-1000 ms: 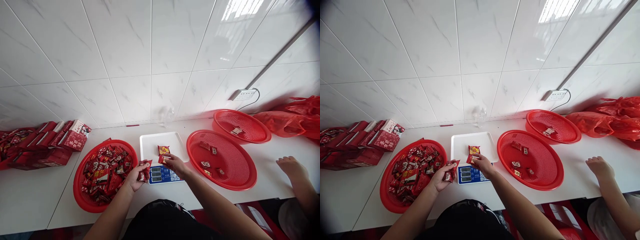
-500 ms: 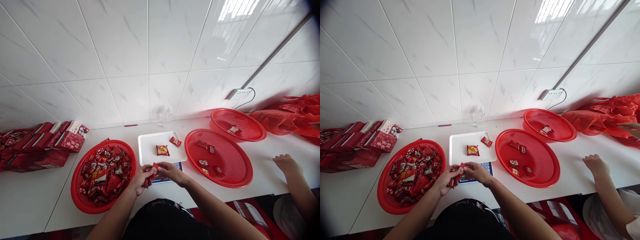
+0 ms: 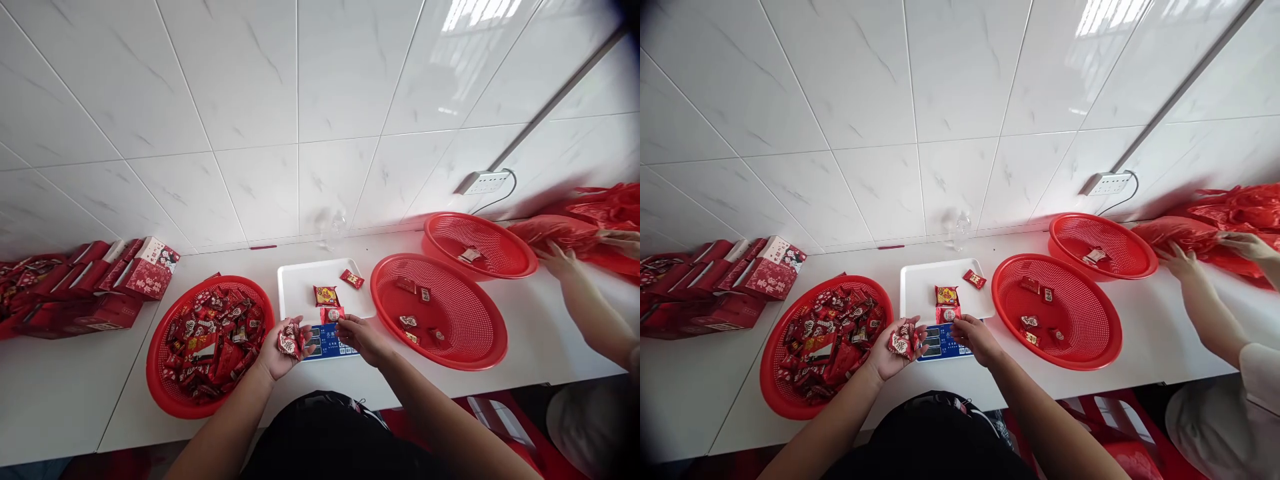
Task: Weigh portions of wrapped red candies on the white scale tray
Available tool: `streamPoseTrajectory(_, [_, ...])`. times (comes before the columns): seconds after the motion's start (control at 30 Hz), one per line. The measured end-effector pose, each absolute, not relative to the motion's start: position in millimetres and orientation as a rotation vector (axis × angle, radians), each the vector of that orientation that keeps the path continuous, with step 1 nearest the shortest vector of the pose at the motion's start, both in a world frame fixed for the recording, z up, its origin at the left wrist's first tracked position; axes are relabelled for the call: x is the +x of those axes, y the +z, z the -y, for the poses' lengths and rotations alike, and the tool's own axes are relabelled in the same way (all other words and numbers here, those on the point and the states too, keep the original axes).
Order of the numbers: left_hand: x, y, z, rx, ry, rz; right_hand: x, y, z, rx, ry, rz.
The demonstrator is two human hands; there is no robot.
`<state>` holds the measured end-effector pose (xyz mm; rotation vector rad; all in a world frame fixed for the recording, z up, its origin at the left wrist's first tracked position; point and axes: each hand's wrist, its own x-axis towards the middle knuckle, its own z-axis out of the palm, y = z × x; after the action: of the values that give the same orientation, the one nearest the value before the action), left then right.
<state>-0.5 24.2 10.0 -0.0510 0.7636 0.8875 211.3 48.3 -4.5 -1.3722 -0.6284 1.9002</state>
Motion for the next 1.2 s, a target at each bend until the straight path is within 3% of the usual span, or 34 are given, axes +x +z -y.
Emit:
streamPoseTrajectory(0.43, [9, 3, -44, -0.127, 0.799, -0.849, 218, -10, -53, -1.292, 1.863, 0.435])
streamPoseTrajectory(1.2, [22, 10, -128, 0.392, 0.785, -1.293, 232, -12, -44, -1.309, 1.861, 0.389])
